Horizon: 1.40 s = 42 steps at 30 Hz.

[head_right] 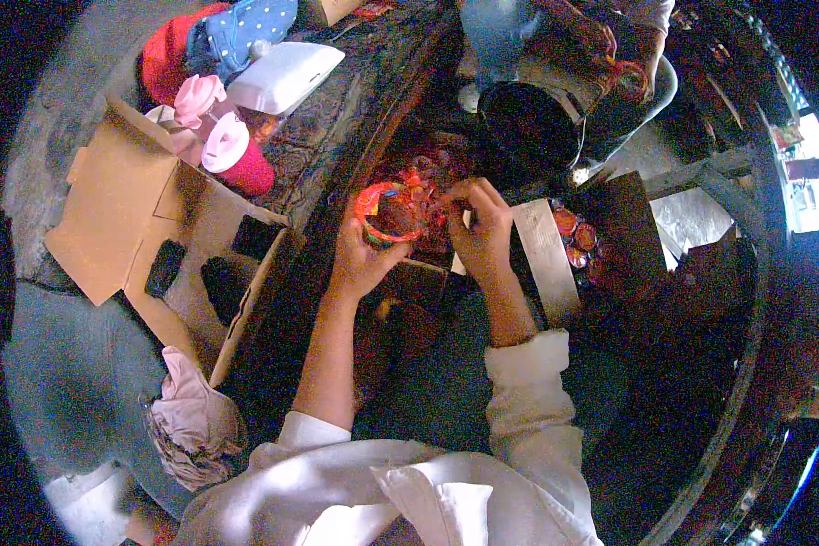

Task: The person sorts small circular food containers and lids, placing them into different cardboard boxes by hand.

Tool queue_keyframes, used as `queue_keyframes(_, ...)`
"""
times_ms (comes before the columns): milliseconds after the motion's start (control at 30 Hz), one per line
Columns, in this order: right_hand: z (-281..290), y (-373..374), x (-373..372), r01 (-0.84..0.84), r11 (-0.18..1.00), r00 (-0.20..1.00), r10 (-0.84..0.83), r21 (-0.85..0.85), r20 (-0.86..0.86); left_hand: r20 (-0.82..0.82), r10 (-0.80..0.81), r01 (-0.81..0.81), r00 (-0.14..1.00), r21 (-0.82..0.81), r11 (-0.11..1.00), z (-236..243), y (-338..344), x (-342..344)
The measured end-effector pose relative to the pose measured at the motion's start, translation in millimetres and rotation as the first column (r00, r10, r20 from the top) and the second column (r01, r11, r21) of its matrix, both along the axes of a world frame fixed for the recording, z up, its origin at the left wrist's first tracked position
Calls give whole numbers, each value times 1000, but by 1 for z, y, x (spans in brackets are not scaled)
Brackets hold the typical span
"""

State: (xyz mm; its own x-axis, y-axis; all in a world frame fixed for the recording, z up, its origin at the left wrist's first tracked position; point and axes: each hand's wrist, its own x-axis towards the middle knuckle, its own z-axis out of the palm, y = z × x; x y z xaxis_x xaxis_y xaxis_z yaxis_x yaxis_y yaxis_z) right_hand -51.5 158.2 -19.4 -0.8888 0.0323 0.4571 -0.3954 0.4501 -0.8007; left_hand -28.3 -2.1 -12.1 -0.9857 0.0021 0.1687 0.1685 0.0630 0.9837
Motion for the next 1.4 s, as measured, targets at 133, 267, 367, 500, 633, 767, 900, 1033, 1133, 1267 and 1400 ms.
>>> queue_keyframes(133,8,-3,-2,-51,993,998,53,108,-21,-46,25,-25,999,-10,1000,-11,-1,-3)
queue_keyframes(267,10,-5,-1,-107,993,994,105,60,25,-90,49,-61,995,-131,989,-23,-2,-6)
queue_keyframes(367,9,-3,0,-114,989,994,113,90,8,-149,59,-88,987,-200,976,-15,1,-4)
queue_keyframes(500,6,-6,-2,-103,990,995,101,91,26,-159,73,-112,985,-254,961,-17,-2,-5)
queue_keyframes(633,2,-5,-2,-94,989,995,91,117,30,-94,41,-62,995,-227,972,-14,-2,-4)
queue_keyframes(767,1,-5,-3,-34,990,999,34,140,4,-61,-17,9,998,-130,991,-9,0,-2)
queue_keyframes(900,2,-3,-6,-31,990,999,34,138,-21,-23,-45,42,999,-133,990,-12,-1,-1)
queue_keyframes(1033,-6,5,-9,13,994,998,-19,104,63,-5,-69,67,998,-168,983,-4,2,2)
queue_keyframes(1133,-2,5,-6,-97,993,995,98,73,-7,-54,-11,1,998,-192,981,-4,1,1)
queue_keyframes(1267,-2,2,-2,-131,976,988,143,176,-61,-39,-9,4,999,-129,992,-14,1,-1)
queue_keyframes(1400,10,-5,2,-153,951,984,173,269,-52,-92,28,-48,995,-230,972,-23,1,-3)
